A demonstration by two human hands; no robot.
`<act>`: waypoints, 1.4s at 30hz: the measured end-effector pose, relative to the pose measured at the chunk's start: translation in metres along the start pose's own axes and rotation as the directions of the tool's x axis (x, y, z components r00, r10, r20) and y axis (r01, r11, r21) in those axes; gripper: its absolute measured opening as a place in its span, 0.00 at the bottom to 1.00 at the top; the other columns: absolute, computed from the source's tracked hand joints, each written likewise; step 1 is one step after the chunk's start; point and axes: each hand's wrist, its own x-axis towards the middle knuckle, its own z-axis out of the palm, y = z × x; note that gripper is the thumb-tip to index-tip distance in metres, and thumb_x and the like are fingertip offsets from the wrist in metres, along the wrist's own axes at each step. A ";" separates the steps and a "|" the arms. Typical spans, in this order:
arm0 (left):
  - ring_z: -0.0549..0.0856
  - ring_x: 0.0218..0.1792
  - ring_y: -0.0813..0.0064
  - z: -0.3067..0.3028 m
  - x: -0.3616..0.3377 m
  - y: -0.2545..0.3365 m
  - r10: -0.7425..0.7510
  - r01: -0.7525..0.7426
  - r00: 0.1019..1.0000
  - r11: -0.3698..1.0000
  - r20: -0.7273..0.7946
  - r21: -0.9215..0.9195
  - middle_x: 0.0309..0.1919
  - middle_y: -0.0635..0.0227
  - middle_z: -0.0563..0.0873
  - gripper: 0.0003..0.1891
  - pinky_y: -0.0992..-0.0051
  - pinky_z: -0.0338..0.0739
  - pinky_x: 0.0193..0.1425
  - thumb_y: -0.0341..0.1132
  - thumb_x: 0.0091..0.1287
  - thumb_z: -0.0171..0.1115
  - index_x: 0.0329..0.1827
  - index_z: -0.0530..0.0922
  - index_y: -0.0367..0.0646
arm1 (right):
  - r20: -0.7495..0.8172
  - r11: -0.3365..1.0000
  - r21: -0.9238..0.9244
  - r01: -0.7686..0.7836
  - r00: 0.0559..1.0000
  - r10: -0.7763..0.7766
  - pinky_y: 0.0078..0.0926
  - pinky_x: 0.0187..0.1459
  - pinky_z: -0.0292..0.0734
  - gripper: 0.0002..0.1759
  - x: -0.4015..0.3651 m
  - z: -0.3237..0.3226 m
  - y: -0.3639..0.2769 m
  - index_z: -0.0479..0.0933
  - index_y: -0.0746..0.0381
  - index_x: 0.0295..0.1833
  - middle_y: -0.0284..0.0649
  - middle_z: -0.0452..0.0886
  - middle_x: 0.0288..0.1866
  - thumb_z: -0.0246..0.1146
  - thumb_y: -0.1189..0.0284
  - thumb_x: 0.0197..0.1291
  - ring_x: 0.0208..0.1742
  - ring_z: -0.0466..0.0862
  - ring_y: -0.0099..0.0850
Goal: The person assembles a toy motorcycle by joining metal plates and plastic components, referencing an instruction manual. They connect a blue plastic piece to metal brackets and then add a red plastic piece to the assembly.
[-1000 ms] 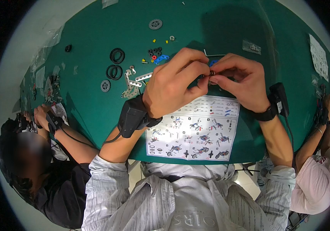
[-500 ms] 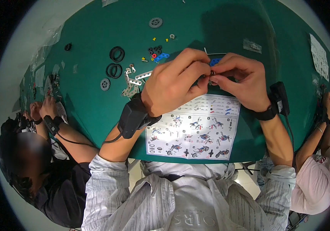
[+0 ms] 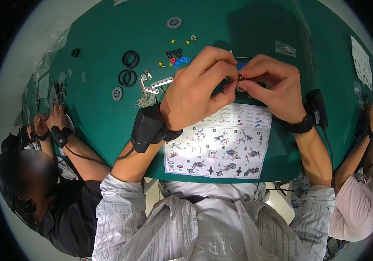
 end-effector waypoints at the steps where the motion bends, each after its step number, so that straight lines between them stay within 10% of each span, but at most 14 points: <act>1: 0.89 0.39 0.62 0.000 0.000 0.000 -0.006 0.006 1.000 1.000 -0.006 -0.003 0.50 0.65 0.83 0.13 0.67 0.87 0.39 0.25 0.57 0.75 0.42 0.80 0.43 | -0.004 1.000 0.009 -0.004 1.000 0.004 0.19 0.48 0.87 0.11 0.000 0.001 0.000 0.86 0.69 0.49 0.41 0.87 0.49 0.73 0.85 0.61 0.47 0.88 0.25; 7: 0.89 0.48 0.59 0.001 -0.003 0.005 -0.063 0.063 0.998 0.998 -0.011 -0.019 0.49 0.58 0.86 0.14 0.68 0.84 0.51 0.19 0.53 0.75 0.43 0.84 0.38 | -0.006 0.999 0.036 -0.006 1.000 0.006 0.21 0.50 0.87 0.11 0.000 0.002 0.003 0.86 0.69 0.50 0.40 0.87 0.49 0.72 0.85 0.61 0.48 0.88 0.25; 42: 0.91 0.39 0.63 0.008 -0.007 0.004 0.005 -0.001 0.998 0.998 -0.056 0.070 0.46 0.62 0.89 0.14 0.71 0.86 0.41 0.21 0.51 0.75 0.41 0.85 0.41 | 0.011 0.996 0.057 -0.065 0.998 0.064 0.21 0.53 0.85 0.12 -0.001 0.002 0.005 0.84 0.68 0.50 0.38 0.87 0.46 0.73 0.82 0.61 0.47 0.87 0.22</act>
